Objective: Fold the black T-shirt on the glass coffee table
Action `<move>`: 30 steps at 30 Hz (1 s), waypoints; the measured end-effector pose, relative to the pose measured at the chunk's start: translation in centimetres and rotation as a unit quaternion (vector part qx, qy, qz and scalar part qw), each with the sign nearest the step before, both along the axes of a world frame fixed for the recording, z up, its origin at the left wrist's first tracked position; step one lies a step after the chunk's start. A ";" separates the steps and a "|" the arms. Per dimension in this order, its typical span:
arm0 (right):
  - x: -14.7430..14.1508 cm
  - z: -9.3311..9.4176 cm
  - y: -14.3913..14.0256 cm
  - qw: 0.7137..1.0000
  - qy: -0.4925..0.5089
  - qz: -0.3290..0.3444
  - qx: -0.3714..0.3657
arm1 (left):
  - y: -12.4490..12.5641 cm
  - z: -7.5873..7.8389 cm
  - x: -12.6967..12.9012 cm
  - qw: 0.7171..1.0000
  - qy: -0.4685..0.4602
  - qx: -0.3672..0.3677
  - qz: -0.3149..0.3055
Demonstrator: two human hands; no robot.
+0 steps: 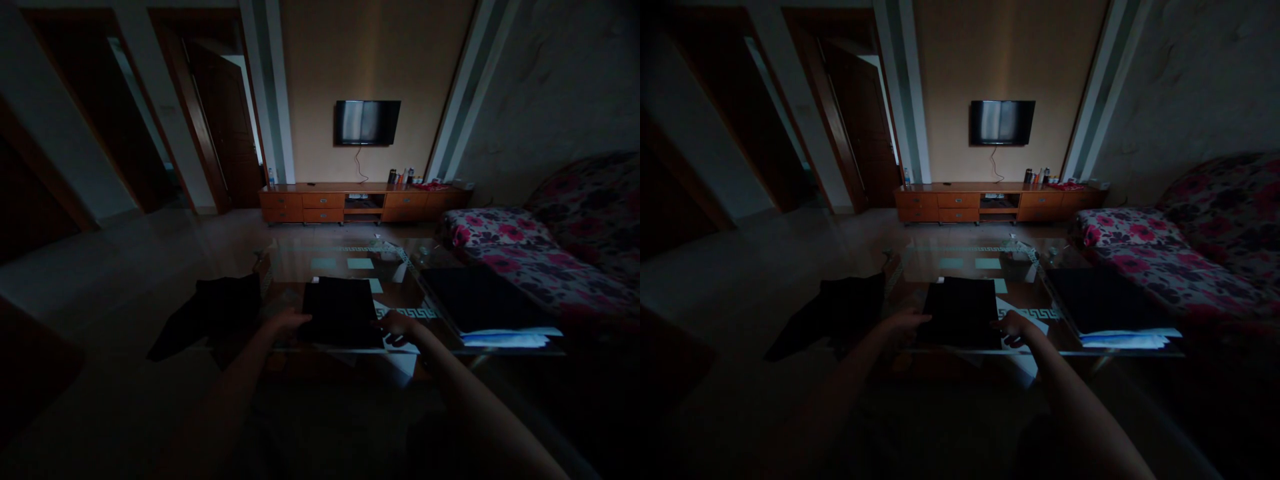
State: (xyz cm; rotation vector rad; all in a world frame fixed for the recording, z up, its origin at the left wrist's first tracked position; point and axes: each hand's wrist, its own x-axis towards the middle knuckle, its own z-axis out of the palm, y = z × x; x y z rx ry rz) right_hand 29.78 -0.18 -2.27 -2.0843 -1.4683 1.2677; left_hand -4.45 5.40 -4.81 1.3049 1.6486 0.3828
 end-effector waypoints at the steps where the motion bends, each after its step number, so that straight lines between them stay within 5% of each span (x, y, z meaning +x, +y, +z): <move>1: -0.1 -0.1 0.0 1.000 -0.001 0.007 -0.010 | -0.4 -0.1 -0.1 0.999 -0.022 -0.022 -0.015; 5: -0.1 0.1 0.9 1.000 -0.011 0.001 0.019 | -1.0 -0.9 0.5 0.995 -0.096 0.025 0.014; 11: 0.8 0.1 1.3 0.996 0.014 -0.039 0.082 | 0.2 -1.7 1.6 0.990 -0.082 0.103 0.057; 22: 1.8 -1.8 1.0 0.996 0.088 -0.009 0.005 | 0.3 -1.4 0.8 0.993 -0.095 0.066 0.029; 30: 1.3 -1.2 0.4 0.995 0.090 -0.026 -0.020 | -0.2 -0.8 1.4 0.995 -0.087 0.038 0.027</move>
